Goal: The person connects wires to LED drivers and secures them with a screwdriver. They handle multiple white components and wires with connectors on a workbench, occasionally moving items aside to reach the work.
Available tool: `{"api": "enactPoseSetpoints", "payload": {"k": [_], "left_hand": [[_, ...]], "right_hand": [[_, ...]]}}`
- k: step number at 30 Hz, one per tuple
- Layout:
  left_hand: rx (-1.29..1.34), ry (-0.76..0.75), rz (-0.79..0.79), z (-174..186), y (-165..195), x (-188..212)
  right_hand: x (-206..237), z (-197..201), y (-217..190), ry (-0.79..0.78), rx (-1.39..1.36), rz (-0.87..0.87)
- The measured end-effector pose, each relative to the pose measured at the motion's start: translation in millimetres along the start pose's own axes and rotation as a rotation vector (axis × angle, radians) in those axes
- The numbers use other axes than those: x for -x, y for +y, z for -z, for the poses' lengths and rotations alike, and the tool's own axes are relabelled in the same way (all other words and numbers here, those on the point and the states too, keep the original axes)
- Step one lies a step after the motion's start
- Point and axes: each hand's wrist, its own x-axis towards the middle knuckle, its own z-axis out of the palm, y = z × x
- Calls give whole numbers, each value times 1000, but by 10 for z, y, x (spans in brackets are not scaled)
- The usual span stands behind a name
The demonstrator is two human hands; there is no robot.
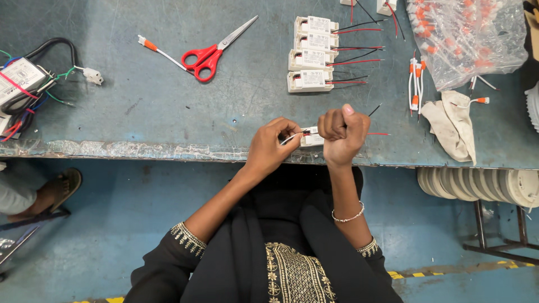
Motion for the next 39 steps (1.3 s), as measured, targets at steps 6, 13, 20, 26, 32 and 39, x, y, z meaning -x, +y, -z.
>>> {"api": "enactPoseSetpoints", "payload": {"k": [6, 13, 20, 26, 32, 39], "left_hand": [[-22, -6, -2, -16, 15, 5], [-89, 16, 28, -27, 86, 20], [-40, 7, -5, -101, 33, -48], [-21, -8, -30, -97, -13, -64], [-223, -67, -143, 6, -5, -83], [-125, -11, -112, -15, 92, -43]], "right_hand": [[0, 4, 18, -25, 64, -26], [-27, 14, 19, 33, 21, -19], [-21, 31, 29, 10, 16, -36], [-11, 27, 26, 57, -7, -20], [-5, 46, 32, 50, -4, -8], [-12, 51, 26, 70, -10, -6]]}}
